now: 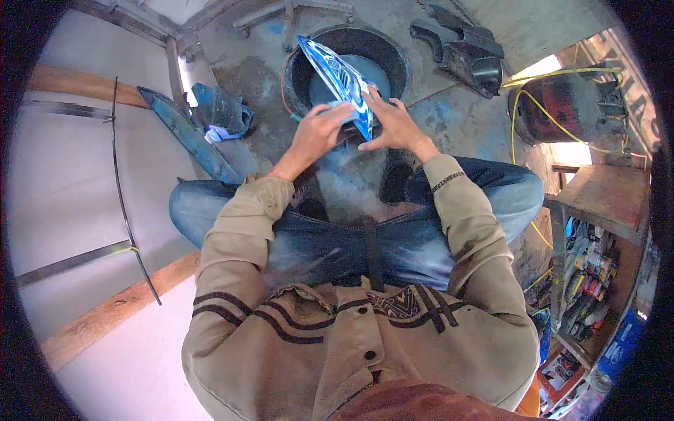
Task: The person sands a blue and white motorcycle fairing by hand with a piece of sandpaper over a bucket of water.
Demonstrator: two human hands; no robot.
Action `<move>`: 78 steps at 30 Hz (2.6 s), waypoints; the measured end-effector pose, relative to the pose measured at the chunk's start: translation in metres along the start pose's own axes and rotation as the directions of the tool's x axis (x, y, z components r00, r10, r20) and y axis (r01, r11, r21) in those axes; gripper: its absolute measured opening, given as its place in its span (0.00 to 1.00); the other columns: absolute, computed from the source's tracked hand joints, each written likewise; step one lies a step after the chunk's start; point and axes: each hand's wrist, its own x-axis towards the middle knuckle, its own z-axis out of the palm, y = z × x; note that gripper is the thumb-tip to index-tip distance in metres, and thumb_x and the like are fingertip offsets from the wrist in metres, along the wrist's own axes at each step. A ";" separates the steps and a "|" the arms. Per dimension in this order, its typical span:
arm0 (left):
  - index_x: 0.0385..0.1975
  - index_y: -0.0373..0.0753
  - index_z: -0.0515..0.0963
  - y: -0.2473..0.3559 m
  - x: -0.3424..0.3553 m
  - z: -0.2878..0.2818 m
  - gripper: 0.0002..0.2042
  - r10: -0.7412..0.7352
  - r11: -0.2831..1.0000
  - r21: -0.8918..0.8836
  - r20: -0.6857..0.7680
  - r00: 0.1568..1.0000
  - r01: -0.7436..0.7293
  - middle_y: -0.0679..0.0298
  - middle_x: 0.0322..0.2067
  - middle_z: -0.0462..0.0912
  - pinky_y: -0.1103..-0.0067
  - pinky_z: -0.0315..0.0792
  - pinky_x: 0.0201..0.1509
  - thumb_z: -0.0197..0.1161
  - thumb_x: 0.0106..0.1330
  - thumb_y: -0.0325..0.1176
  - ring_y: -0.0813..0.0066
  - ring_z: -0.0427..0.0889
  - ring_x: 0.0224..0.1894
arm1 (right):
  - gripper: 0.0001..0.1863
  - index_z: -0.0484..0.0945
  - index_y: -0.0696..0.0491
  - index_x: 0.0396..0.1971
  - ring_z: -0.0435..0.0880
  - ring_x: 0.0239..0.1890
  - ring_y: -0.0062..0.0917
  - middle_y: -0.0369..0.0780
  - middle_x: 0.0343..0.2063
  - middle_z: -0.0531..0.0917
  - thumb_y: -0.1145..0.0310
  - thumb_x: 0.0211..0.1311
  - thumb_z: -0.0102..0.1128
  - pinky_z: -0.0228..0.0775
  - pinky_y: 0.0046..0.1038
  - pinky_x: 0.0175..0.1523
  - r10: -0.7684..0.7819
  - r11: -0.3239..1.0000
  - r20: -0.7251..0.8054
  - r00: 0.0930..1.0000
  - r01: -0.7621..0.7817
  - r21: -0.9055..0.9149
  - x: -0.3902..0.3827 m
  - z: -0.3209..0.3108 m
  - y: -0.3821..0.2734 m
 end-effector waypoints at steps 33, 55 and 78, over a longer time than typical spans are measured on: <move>0.61 0.44 0.83 0.012 -0.004 0.013 0.27 -0.044 0.996 -0.070 0.044 0.998 0.047 0.66 0.62 0.86 0.65 0.73 0.66 0.68 0.59 0.20 0.69 0.82 0.67 | 0.75 0.50 0.54 0.83 0.60 0.82 0.44 0.51 0.84 0.50 0.33 0.40 0.83 0.49 0.58 0.80 0.008 1.000 0.024 1.000 -0.008 0.007 0.001 -0.001 -0.001; 0.61 0.44 0.82 0.009 -0.004 0.014 0.28 -0.067 0.997 -0.028 0.001 0.998 0.067 0.64 0.63 0.85 0.63 0.70 0.68 0.67 0.58 0.19 0.68 0.79 0.70 | 0.77 0.53 0.55 0.82 0.65 0.79 0.47 0.54 0.82 0.53 0.27 0.36 0.81 0.51 0.59 0.78 -0.019 1.000 -0.016 1.000 0.019 0.011 0.002 0.003 0.003; 0.62 0.42 0.81 0.024 -0.013 0.033 0.27 0.053 0.998 0.010 0.067 0.996 -0.054 0.63 0.64 0.85 0.62 0.70 0.69 0.65 0.60 0.19 0.68 0.79 0.70 | 0.77 0.54 0.56 0.81 0.67 0.77 0.48 0.54 0.82 0.54 0.26 0.36 0.80 0.53 0.58 0.78 -0.060 0.997 -0.050 0.997 0.057 -0.048 0.003 0.012 0.011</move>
